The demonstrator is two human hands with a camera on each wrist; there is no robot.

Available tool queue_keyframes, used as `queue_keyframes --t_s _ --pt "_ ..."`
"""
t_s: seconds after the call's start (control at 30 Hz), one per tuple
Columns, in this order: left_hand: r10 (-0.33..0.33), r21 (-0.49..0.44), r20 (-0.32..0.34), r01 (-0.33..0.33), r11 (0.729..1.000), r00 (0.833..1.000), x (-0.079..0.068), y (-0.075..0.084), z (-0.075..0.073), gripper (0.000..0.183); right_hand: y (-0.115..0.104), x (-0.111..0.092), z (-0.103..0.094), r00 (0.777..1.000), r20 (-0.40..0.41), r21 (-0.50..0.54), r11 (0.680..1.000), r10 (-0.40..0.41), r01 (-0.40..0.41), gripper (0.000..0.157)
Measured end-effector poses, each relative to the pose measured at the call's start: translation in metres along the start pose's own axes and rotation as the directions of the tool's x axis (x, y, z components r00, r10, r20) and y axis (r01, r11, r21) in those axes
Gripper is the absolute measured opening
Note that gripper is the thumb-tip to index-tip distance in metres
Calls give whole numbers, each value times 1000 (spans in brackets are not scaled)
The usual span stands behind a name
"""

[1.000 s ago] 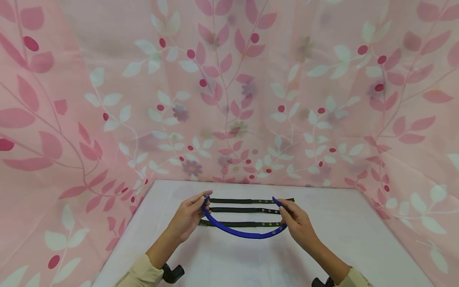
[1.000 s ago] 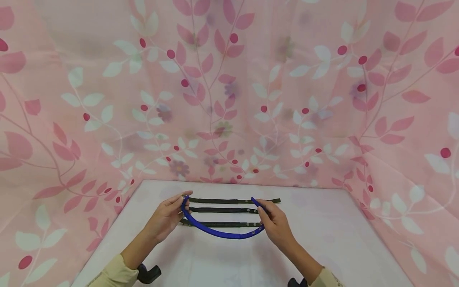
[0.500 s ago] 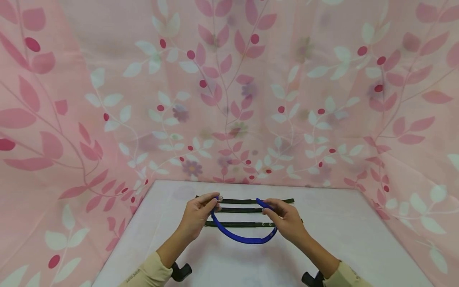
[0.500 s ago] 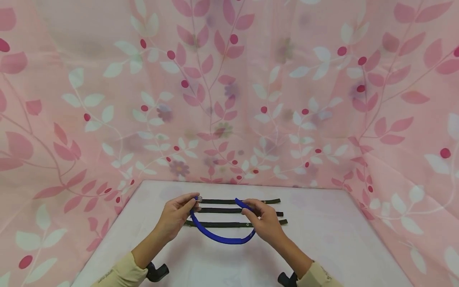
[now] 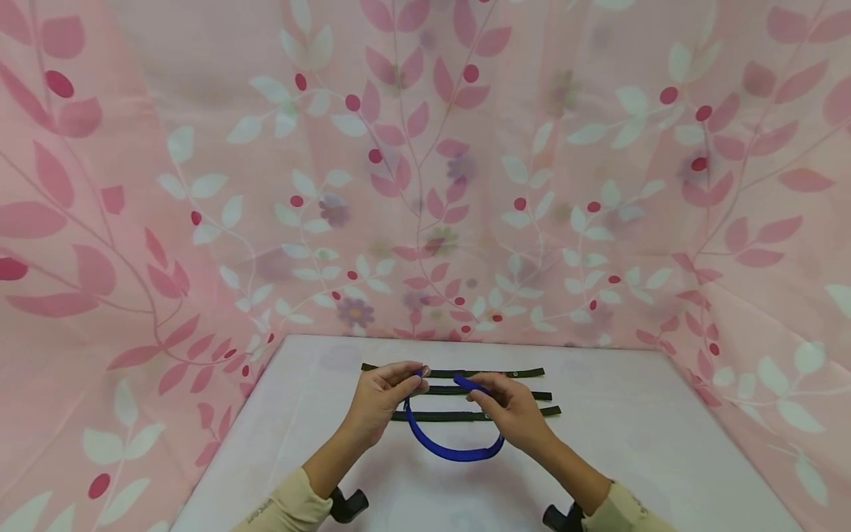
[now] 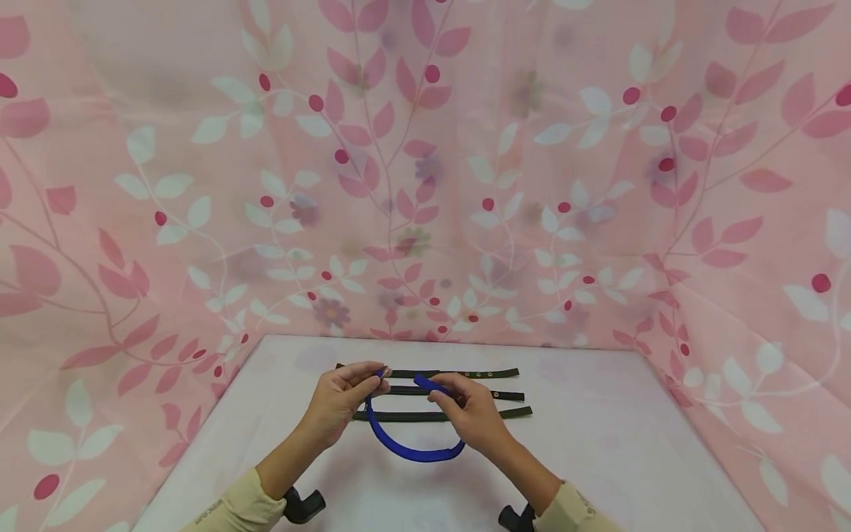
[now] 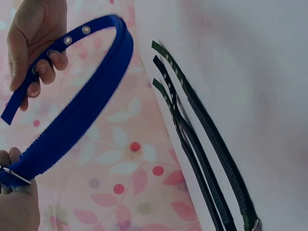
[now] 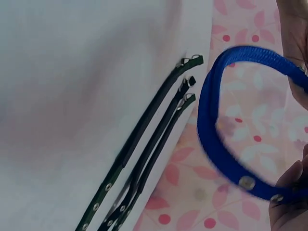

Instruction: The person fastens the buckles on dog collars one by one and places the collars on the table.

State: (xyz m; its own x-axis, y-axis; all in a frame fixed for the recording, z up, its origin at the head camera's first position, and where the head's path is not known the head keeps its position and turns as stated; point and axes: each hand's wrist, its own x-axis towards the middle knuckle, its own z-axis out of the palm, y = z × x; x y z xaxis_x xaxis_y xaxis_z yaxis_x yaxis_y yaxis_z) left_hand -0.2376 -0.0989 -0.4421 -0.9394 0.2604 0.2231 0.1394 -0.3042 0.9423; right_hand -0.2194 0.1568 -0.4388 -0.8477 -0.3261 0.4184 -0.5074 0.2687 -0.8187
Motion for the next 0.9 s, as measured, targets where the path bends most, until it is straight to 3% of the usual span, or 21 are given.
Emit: queue_keyframes --t_s 0.3,0.5,0.77,0.9 --pt "8 68 56 -12 998 998 2 -9 5 39 2 5 13 999 10 15 999 -33 33 21" --pt "-9 52 61 6 999 998 3 -15 8 38 1 9 21 1000 -8 5 1000 -8 8 22" --pt "-32 45 78 29 999 996 4 -17 13 38 -33 9 24 999 -22 0 999 -49 49 20" --pt "-40 36 65 38 999 997 5 -19 15 39 -36 10 25 999 -20 14 999 -42 42 22"
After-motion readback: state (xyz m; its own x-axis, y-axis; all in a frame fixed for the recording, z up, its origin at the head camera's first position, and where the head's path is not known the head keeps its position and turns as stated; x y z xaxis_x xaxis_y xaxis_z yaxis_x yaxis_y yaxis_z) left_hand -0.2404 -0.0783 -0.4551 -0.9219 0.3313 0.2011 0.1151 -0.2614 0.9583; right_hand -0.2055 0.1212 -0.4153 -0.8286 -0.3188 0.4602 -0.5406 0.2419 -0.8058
